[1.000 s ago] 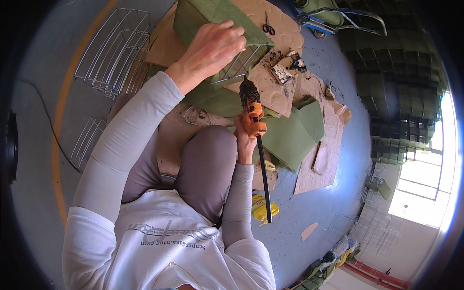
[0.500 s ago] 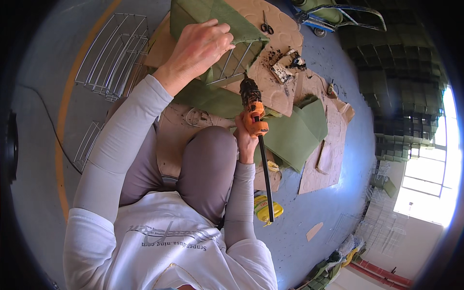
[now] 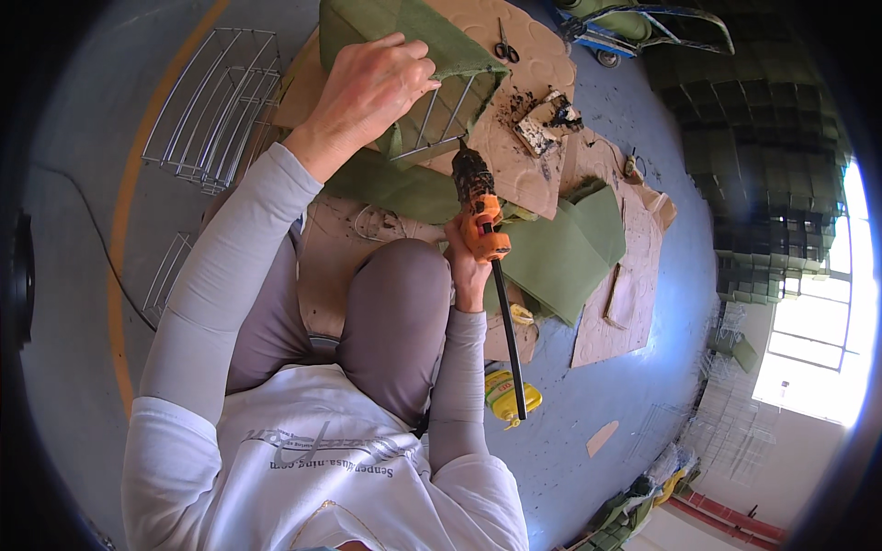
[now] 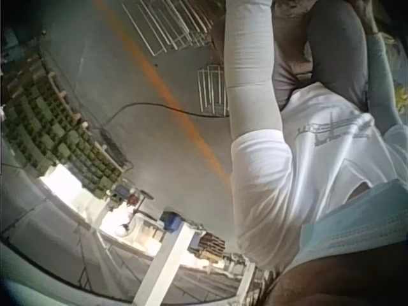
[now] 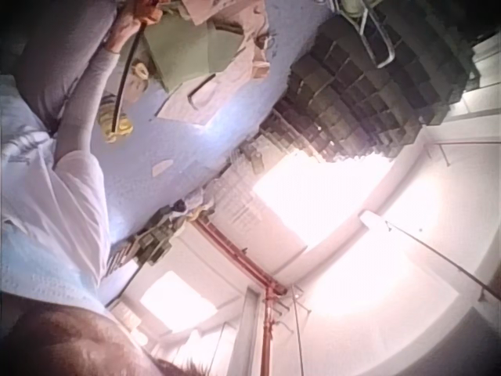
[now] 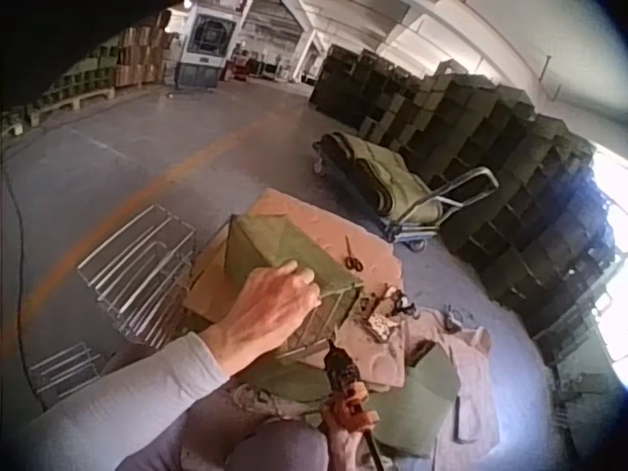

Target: The person sits on the floor and assembles a wire basket by attaching green fabric to a metal frame. They use a hot glue gun to apply adhesive to the frame and press the fabric into place, repeating the process for different sections of the basket.

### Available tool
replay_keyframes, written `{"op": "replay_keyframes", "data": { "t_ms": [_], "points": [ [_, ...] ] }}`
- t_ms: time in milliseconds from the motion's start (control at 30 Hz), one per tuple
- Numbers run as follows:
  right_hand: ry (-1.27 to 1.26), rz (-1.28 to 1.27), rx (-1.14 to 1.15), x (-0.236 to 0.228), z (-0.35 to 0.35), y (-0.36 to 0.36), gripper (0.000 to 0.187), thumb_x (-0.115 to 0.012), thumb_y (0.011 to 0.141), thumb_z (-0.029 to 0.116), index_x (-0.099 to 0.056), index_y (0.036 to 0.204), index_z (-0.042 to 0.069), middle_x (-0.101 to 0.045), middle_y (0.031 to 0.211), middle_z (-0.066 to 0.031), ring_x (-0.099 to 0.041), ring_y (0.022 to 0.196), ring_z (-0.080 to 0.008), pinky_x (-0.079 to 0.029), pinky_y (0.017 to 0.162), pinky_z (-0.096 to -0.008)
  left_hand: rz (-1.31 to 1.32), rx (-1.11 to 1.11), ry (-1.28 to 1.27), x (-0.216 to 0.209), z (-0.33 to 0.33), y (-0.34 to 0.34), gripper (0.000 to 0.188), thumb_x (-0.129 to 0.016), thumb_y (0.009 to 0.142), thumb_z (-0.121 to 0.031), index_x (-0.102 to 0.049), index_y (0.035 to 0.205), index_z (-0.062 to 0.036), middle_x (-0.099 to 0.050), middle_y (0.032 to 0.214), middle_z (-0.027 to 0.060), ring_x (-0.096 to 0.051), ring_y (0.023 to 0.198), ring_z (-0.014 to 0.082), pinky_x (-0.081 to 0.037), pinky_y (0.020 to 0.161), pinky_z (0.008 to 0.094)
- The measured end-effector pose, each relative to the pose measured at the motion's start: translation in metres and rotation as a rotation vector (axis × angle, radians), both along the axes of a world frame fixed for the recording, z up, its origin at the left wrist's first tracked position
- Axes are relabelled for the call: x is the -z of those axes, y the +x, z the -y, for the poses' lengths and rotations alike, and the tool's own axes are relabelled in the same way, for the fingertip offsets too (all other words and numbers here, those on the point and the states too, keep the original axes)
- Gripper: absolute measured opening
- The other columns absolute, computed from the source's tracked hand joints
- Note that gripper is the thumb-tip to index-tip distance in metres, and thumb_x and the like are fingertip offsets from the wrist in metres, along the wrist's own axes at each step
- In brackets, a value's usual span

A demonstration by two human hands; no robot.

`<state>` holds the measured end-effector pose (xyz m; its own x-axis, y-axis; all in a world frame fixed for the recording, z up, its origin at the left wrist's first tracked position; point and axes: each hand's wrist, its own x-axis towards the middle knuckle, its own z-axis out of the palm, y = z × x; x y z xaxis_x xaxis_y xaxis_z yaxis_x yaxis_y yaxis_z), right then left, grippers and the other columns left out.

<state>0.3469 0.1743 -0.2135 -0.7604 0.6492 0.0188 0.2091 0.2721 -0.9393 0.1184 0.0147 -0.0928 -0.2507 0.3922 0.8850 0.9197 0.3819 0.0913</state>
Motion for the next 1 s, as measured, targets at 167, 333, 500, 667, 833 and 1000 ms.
{"op": "replay_keyframes", "data": {
  "t_ms": [167, 333, 500, 667, 833, 1000],
  "points": [
    [0.107, -0.111, -0.032, 0.022, -0.013, 0.003, 0.014, -0.071, 0.084, 0.012, -0.065, 0.095, 0.006, -0.059, 0.081, 0.0034, -0.050, 0.068, -0.0061, -0.040, 0.061, -0.0221, 0.027, -0.036, -0.042, -0.004, 0.000, 0.003, 0.020, -0.074, 0.076, -0.017, -0.061, 0.067, -0.0060, -0.056, 0.072, 0.0041, -0.060, 0.072, 0.0218, -0.051, 0.057, 0.0353],
    [-0.187, 0.093, -0.040, -0.010, 0.003, 0.005, 0.019, -0.071, 0.085, 0.016, -0.066, 0.100, 0.004, -0.061, 0.086, 0.0017, -0.054, 0.070, -0.0083, -0.043, 0.063, -0.0243, 0.040, -0.049, -0.066, -0.005, 0.000, 0.002, 0.020, -0.075, 0.076, -0.018, -0.062, 0.067, -0.0067, -0.056, 0.071, 0.0036, -0.060, 0.072, 0.0208, -0.052, 0.057, 0.0351],
    [-0.192, 0.045, 0.003, -0.021, 0.012, 0.000, 0.015, -0.071, 0.084, 0.013, -0.065, 0.096, 0.007, -0.058, 0.083, 0.0043, -0.051, 0.072, -0.0058, -0.040, 0.064, -0.0217, 0.034, -0.060, -0.070, -0.002, 0.000, 0.002, 0.019, -0.076, 0.075, -0.018, -0.062, 0.067, -0.0068, -0.056, 0.071, 0.0035, -0.060, 0.072, 0.0210, -0.051, 0.057, 0.0350],
    [-0.053, -0.071, -0.021, 0.001, -0.003, -0.001, 0.016, -0.072, 0.083, 0.012, -0.065, 0.096, 0.007, -0.058, 0.082, 0.0045, -0.050, 0.069, -0.0060, -0.039, 0.062, -0.0213, 0.052, -0.041, -0.062, -0.004, 0.000, 0.003, 0.018, -0.076, 0.075, -0.018, -0.063, 0.068, -0.0068, -0.057, 0.072, 0.0035, -0.060, 0.072, 0.0219, -0.051, 0.057, 0.0353],
    [-0.176, 0.067, -0.030, -0.011, 0.003, 0.002, 0.016, -0.072, 0.083, 0.013, -0.064, 0.096, 0.008, -0.057, 0.082, 0.0044, -0.049, 0.067, -0.0055, -0.038, 0.059, -0.0211, 0.085, -0.056, -0.097, -0.009, 0.002, 0.004, 0.017, -0.076, 0.075, -0.017, -0.063, 0.069, -0.0067, -0.057, 0.072, 0.0035, -0.060, 0.072, 0.0219, -0.051, 0.058, 0.0355],
    [-0.176, 0.054, -0.055, -0.014, 0.003, 0.004, 0.016, -0.071, 0.084, 0.013, -0.064, 0.096, 0.007, -0.058, 0.083, 0.0042, -0.050, 0.069, -0.0058, -0.040, 0.061, -0.0211, 0.072, -0.058, -0.077, -0.007, 0.001, 0.003, 0.018, -0.076, 0.075, -0.017, -0.063, 0.070, -0.0066, -0.057, 0.072, 0.0035, -0.060, 0.072, 0.0217, -0.051, 0.058, 0.0354]
  ]
}}
